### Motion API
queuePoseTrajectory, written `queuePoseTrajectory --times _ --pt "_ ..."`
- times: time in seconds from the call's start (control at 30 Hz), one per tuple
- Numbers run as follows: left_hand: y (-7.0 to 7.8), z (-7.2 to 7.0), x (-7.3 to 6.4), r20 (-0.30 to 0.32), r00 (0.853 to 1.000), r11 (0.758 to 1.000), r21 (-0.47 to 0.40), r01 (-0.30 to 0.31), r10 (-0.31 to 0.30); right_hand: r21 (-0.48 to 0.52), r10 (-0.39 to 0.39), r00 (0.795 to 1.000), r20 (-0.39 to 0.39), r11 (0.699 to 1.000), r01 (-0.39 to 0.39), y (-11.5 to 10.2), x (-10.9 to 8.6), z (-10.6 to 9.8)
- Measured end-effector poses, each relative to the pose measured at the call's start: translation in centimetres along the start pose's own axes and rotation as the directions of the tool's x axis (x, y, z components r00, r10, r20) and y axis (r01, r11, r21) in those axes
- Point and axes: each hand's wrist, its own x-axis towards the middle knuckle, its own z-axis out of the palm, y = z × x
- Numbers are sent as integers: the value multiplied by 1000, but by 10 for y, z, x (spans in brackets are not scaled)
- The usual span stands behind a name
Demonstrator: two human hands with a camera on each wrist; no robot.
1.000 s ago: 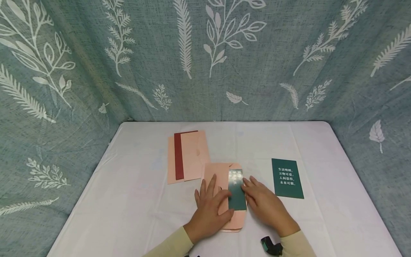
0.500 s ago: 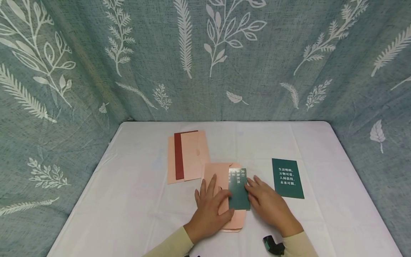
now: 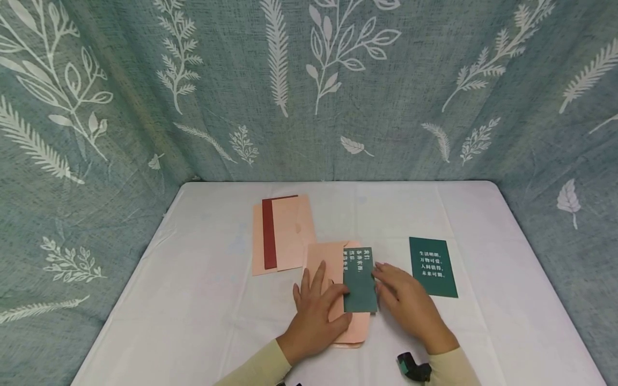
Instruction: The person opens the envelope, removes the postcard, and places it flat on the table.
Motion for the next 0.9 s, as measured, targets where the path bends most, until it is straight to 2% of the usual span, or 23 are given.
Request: queuePoseTrajectory --times 0.1,0.17,0.23,0.37,0.43,0.53,0.67,0.9 --pt "0 0 0 3 1000 1000 -9 8 -8 111 60 995 -83 992 -51 3 1 -1" --pt "0 0 0 3 1000 1000 -13 9 -9 240 130 987 -92 965 -105 5 1 -3" --pt "0 0 0 4 1000 1000 -15 9 -9 384 215 975 -57 906 -177 7 2 -5" --pt "0 0 0 4 1000 1000 -16 8 -8 606 326 944 62 739 -294 10 3 -8" --pt "0 0 0 4 1000 1000 -15 9 -9 660 365 926 101 672 -336 11 4 -9" --pt "0 0 0 5 1000 1000 -12 12 -12 698 403 904 146 605 -382 11 5 -7" --pt "1 0 0 9 1000 1000 -11 16 -16 712 430 881 197 555 -430 9 7 -4" --pt "1 0 0 7 1000 1000 -4 19 -19 710 456 852 258 508 -487 3 8 2"
